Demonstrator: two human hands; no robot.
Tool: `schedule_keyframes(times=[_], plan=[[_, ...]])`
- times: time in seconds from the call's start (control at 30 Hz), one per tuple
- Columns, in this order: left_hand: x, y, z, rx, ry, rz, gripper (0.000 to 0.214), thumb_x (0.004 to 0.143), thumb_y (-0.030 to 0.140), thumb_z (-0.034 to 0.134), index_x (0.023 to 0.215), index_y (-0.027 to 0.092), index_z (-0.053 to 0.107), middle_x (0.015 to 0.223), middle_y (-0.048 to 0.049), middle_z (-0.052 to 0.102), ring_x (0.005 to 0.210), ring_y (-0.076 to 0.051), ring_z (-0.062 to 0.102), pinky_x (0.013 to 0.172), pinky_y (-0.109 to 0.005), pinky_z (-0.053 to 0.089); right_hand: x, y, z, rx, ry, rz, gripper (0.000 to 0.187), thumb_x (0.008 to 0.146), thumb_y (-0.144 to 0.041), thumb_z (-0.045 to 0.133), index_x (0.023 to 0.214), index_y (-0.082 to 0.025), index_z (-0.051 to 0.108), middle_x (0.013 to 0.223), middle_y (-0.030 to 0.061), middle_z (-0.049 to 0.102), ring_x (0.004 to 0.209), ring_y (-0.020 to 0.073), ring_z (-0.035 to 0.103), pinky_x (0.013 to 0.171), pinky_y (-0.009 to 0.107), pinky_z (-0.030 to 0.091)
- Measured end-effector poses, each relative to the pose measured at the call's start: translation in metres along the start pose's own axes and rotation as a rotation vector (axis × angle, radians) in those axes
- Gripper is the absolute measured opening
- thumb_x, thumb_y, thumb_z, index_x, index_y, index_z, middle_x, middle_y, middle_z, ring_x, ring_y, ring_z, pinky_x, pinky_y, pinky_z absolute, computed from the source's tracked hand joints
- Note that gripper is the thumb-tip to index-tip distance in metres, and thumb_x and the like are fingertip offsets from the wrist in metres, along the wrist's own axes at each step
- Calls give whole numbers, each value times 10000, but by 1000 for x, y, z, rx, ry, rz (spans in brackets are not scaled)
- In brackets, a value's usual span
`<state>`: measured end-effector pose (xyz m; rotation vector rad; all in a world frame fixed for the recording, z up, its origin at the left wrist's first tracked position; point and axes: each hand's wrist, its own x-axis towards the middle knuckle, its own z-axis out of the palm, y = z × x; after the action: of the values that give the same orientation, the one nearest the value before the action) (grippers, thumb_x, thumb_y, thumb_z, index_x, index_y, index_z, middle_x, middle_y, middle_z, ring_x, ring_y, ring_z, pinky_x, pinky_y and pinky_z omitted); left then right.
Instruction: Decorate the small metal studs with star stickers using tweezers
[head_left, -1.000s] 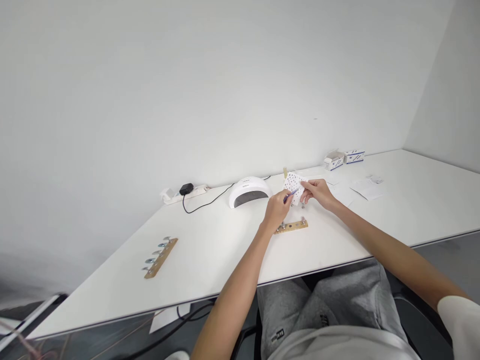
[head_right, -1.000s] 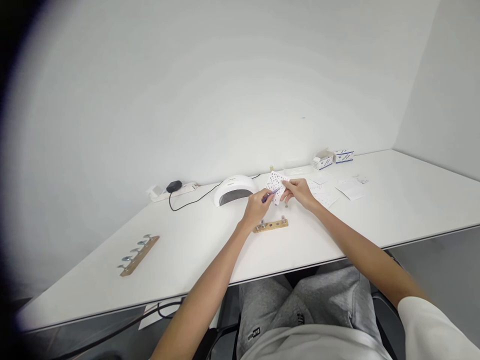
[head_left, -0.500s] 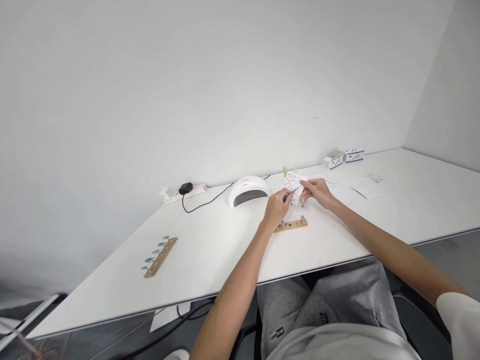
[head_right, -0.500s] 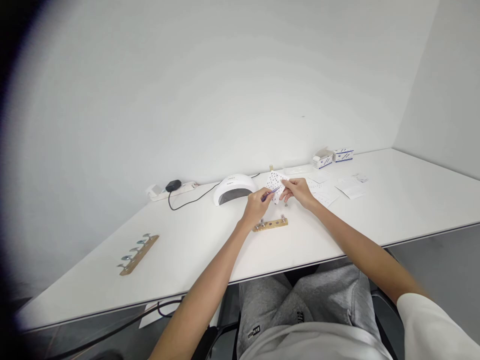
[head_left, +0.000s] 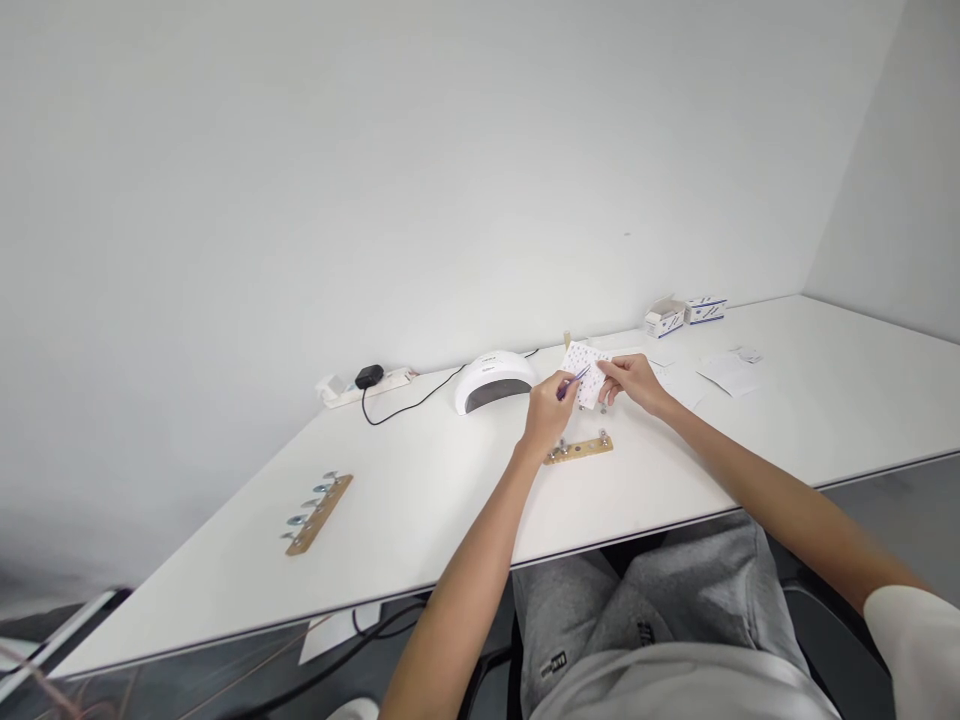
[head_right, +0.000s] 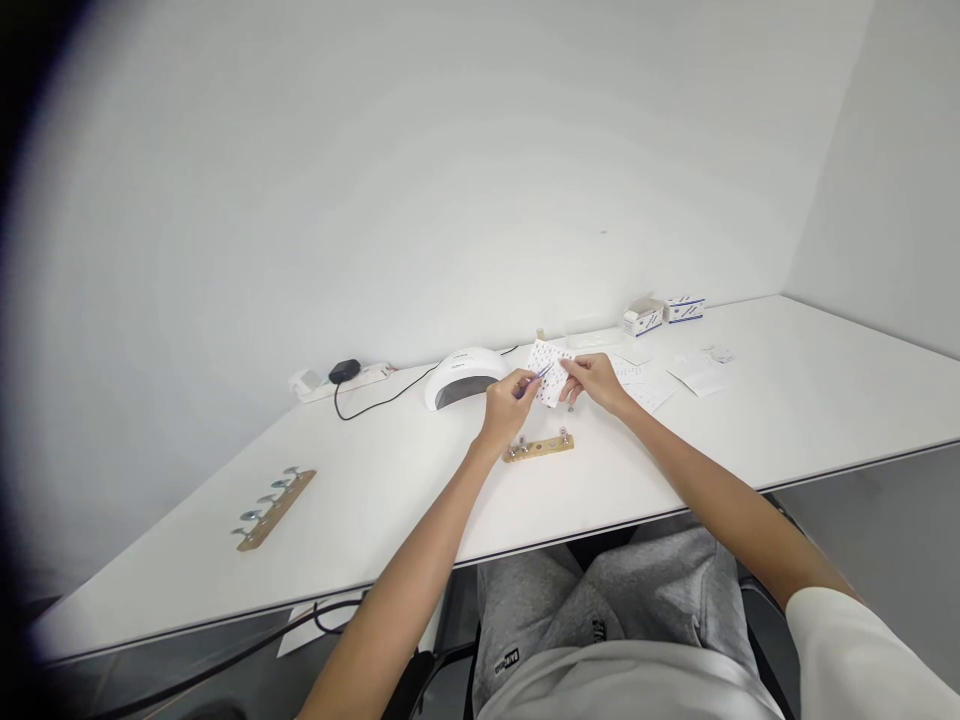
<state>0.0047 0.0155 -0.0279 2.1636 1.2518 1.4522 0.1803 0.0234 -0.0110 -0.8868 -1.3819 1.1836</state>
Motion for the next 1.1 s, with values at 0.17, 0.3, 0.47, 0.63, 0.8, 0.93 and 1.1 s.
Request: schedule_keyframes(times=[0.17,0.3,0.47,0.63,0.8,0.93,1.1], plan=[[6,2,-7,-70,14,-66,112,794,259,602,817,165,660,707,3,598,595,-92,491,600,-220,403,1,-1,-6,-22,-11,11,423,759,-477,668,543,-146,518,452,68,598,348,139,555,331,224,412],[8,5,-13,-98,4,-15,121,797,235,603,862,176,686,756,-6,587,562,-80,436,573,-224,396,3,-2,-16,-87,-15,-18,435,766,-461,656,502,-151,504,413,41,560,299,101,479,315,218,350],[7,6,-12,-75,19,58,110,797,218,611,867,179,688,764,-11,569,594,-89,460,585,-227,415,4,-6,-23,-141,-66,-47,418,728,-448,698,511,-170,473,435,28,562,333,92,478,322,210,317],[5,2,-10,-6,-19,175,163,855,264,562,925,184,686,826,-32,572,695,-108,534,591,-220,427,4,-7,-23,-158,-74,-90,444,693,-433,734,508,-195,408,376,-16,485,326,74,420,325,205,289],[3,-2,-10,108,-78,254,193,874,307,551,938,203,701,832,-35,565,674,-101,519,590,-218,418,1,-10,-23,-155,-107,-85,393,716,-385,718,512,-180,451,371,-22,474,337,66,394,344,209,288],[3,-2,-11,146,-114,283,211,886,320,532,931,209,706,833,-36,565,691,-105,530,614,-223,428,-1,-14,-22,-140,-132,-58,338,715,-362,712,538,-167,500,386,-17,490,345,75,413,348,214,296],[3,-1,-13,176,-143,286,232,895,332,516,948,209,705,829,-37,569,701,-111,531,643,-228,436,-1,-14,-24,-113,-144,-53,280,702,-337,711,572,-149,550,416,-4,520,348,83,430,348,222,308]])
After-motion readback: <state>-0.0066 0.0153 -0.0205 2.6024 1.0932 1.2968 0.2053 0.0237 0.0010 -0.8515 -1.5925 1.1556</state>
